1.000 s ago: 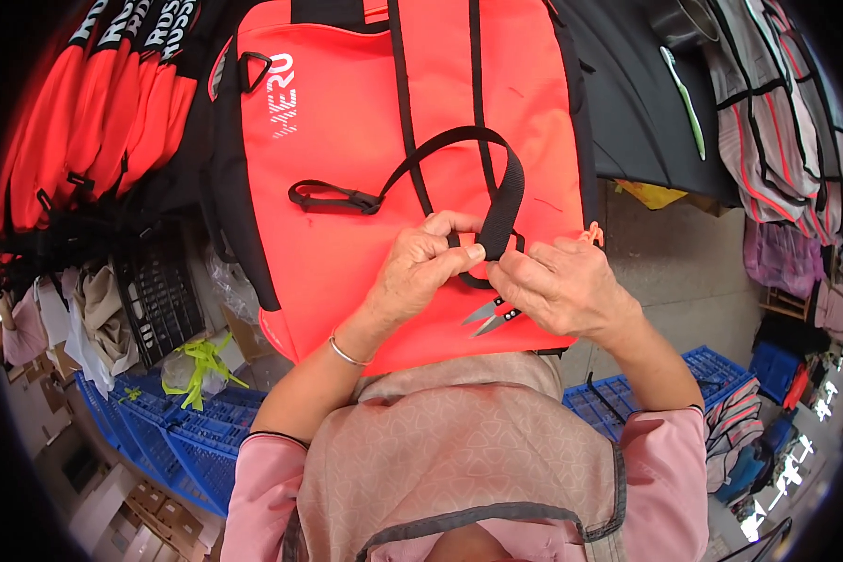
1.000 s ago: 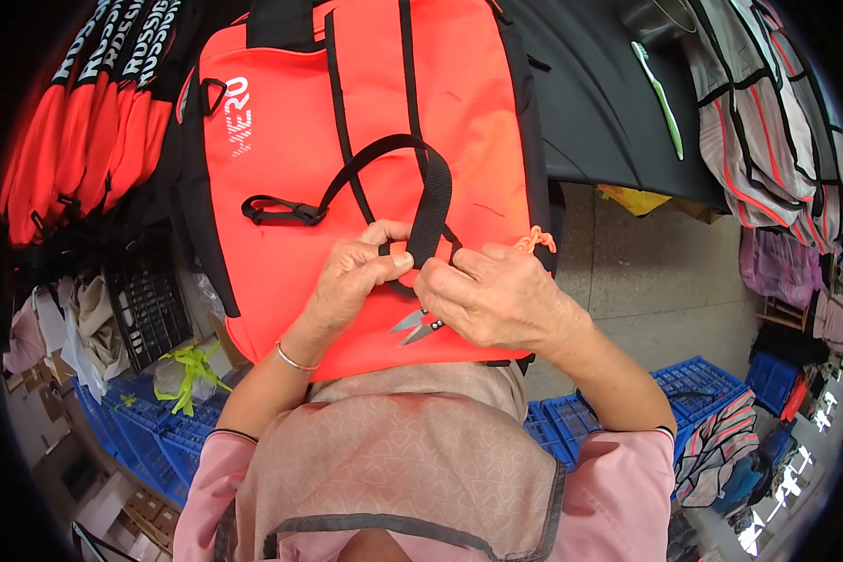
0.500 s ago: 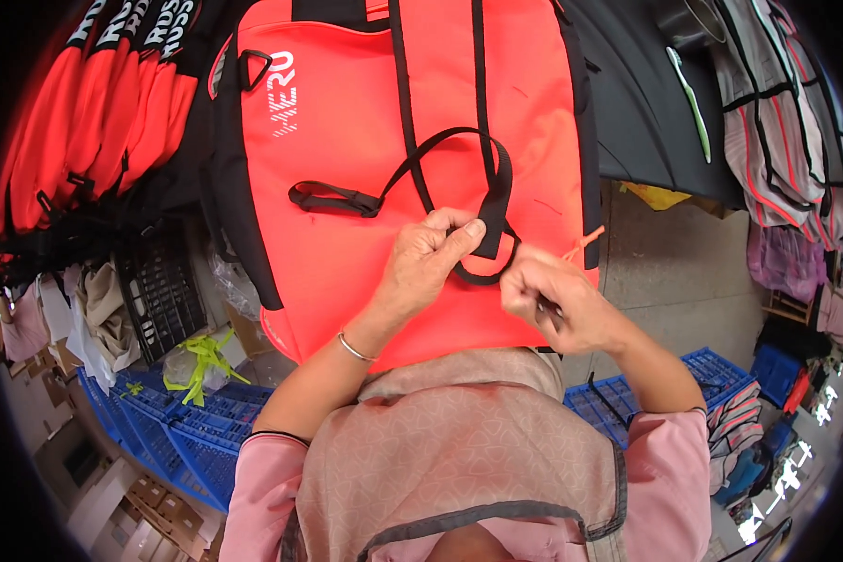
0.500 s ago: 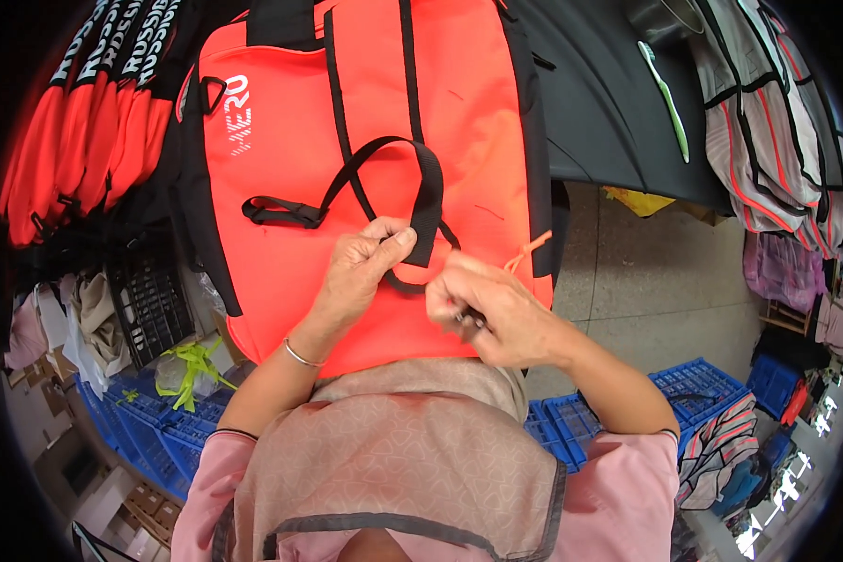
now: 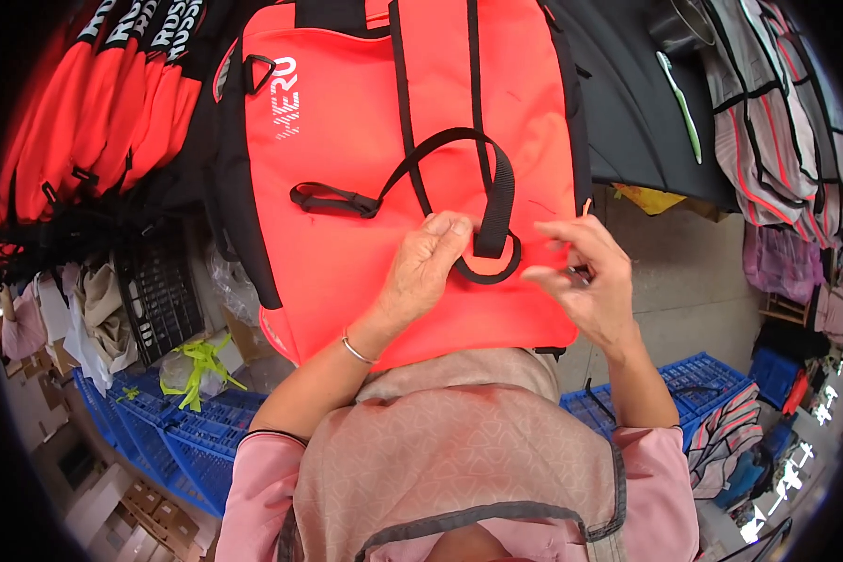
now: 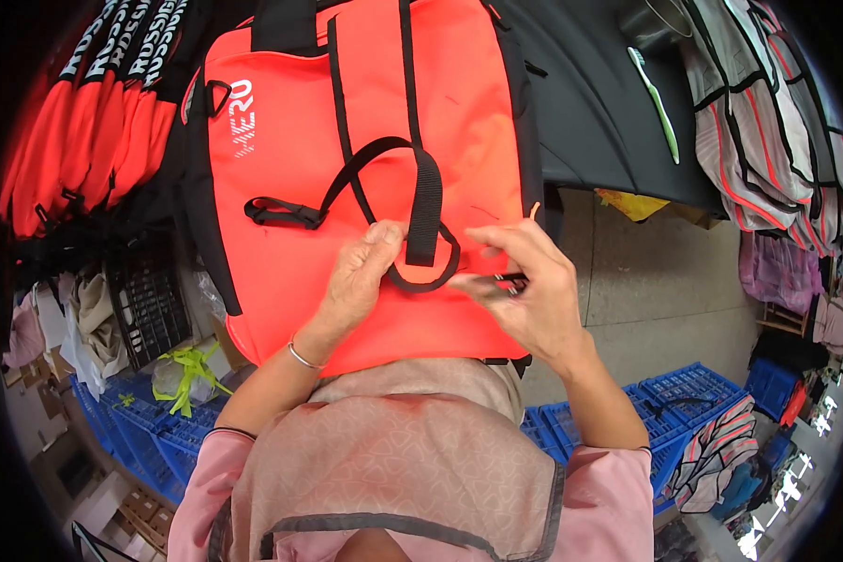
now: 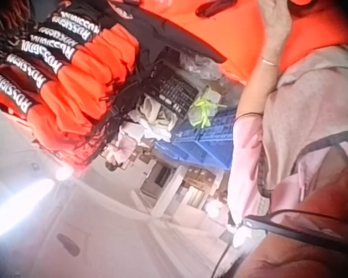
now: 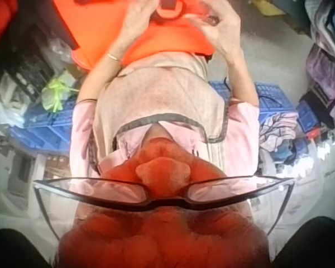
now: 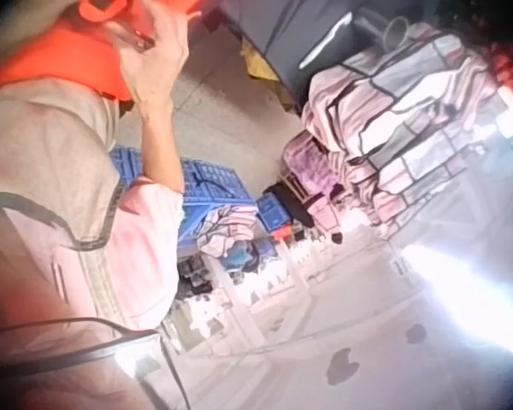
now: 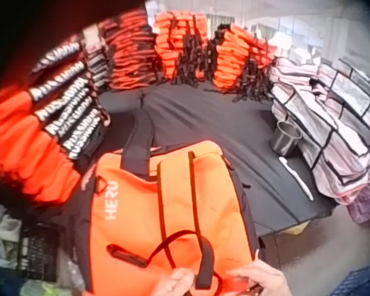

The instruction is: Checking and finishing backpack components including straps and zippers at a manufacturing facility.

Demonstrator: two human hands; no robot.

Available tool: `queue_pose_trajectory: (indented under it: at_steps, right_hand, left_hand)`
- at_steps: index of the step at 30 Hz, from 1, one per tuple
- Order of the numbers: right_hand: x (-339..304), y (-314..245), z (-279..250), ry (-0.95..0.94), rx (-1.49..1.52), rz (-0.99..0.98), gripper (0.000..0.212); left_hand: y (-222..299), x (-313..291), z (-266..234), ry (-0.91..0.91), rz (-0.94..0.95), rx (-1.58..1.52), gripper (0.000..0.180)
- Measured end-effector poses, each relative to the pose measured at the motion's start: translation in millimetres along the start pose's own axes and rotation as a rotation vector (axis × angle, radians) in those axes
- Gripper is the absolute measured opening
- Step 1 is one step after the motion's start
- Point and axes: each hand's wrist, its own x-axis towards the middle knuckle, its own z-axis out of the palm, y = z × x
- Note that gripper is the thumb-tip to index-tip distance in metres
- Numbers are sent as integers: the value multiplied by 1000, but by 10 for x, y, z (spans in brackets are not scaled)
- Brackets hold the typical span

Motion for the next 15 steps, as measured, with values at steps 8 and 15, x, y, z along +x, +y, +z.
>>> queue_pose_trajectory:
  at_steps: [8,15]
  right_hand:
    - [293,9,140,-122,-1,-33,28]
    - [517,-62,26,-196,266,143,22]
  left_hand:
    - [137,-26,37,2,-210,-302,57]
    - [364,-91,-195,-53,-77,53,75]
